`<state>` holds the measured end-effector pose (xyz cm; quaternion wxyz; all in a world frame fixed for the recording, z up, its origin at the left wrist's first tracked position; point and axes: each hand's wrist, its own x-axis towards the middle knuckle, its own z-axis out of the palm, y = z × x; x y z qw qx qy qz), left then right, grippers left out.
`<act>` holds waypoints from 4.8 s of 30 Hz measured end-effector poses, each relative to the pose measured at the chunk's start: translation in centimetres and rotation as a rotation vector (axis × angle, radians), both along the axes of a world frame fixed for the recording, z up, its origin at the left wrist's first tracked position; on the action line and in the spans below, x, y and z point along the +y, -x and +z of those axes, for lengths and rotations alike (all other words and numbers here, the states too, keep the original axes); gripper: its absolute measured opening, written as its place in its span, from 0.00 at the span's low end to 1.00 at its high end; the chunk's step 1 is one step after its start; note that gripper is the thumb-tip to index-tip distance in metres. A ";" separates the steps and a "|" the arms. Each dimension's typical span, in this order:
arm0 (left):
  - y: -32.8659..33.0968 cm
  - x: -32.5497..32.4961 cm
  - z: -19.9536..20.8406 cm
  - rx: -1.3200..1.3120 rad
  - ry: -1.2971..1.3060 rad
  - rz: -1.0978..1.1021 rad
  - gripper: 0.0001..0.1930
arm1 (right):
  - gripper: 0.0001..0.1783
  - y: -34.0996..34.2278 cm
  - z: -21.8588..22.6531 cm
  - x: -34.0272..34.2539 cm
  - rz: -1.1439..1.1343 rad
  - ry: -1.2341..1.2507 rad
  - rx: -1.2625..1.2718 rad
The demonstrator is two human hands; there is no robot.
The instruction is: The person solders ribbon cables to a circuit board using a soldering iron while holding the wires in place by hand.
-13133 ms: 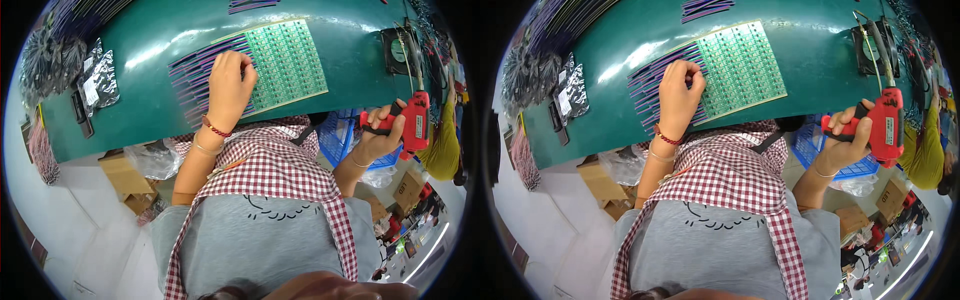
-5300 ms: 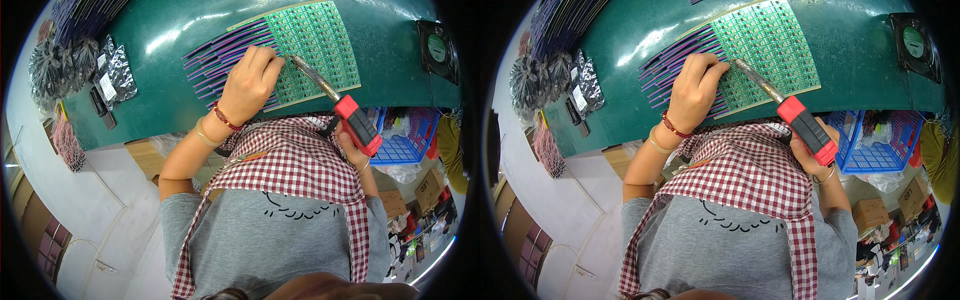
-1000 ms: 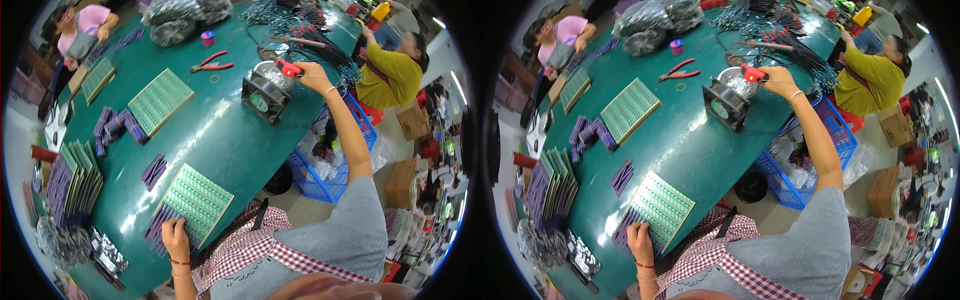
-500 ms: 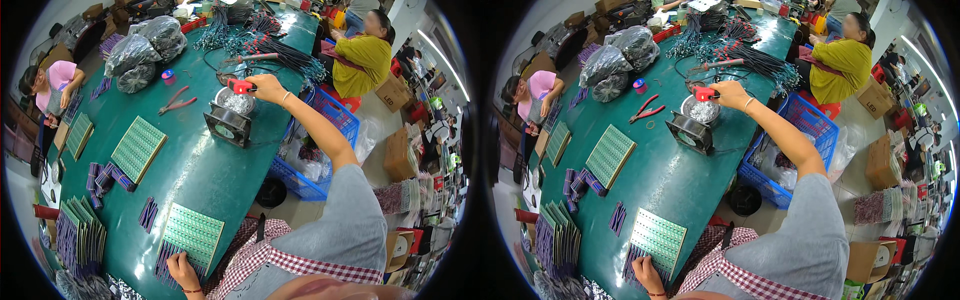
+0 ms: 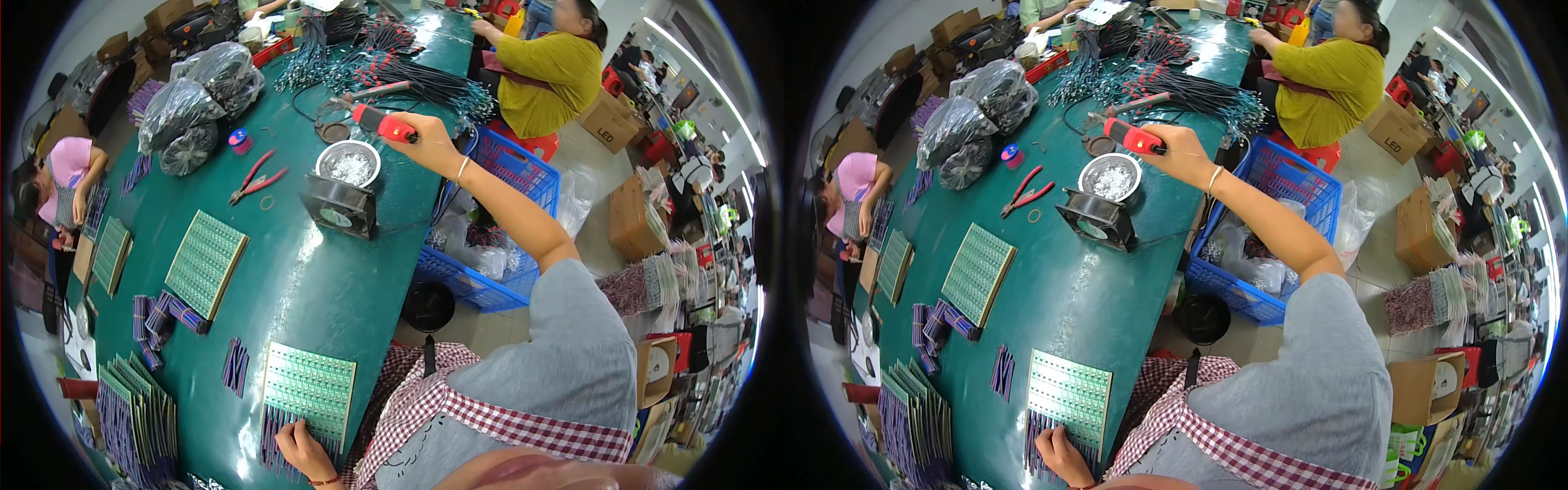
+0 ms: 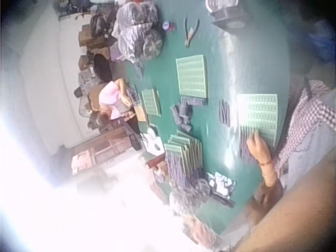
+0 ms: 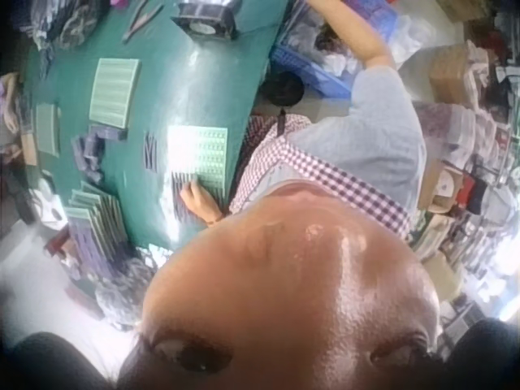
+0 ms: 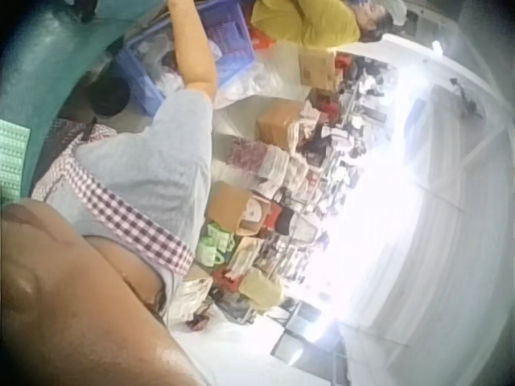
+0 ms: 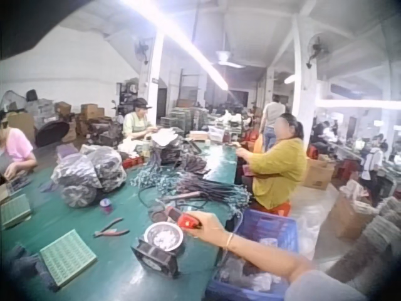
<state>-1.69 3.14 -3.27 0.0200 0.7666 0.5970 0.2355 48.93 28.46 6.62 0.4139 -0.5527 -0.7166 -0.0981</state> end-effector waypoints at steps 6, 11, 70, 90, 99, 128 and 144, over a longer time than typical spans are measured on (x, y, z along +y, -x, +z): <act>0.4 -0.7 -0.1 -0.054 0.026 0.004 0.07 | 0.19 1.4 1.3 -6.3 -0.156 0.113 0.611; 0.5 -0.6 0.1 -0.025 0.033 0.015 0.08 | 0.15 3.8 0.7 -12.5 -0.036 0.157 0.993; 0.5 0.9 1.5 -0.108 -0.034 -0.080 0.10 | 0.11 21.0 -7.9 -24.8 0.689 0.845 0.321; 1.0 1.2 2.1 -0.069 0.021 -0.156 0.11 | 0.12 21.3 -8.2 -24.5 0.707 0.890 0.399; 1.1 1.6 2.1 -0.073 -0.010 -0.190 0.10 | 0.12 21.1 -9.0 -24.7 0.678 0.954 0.484; 1.1 1.9 2.5 -0.039 0.013 -0.206 0.10 | 0.13 21.3 -8.9 -24.7 0.691 0.876 0.430; 1.1 1.9 2.4 -0.046 -0.006 -0.206 0.10 | 0.12 20.9 -8.7 -24.9 0.678 0.885 0.497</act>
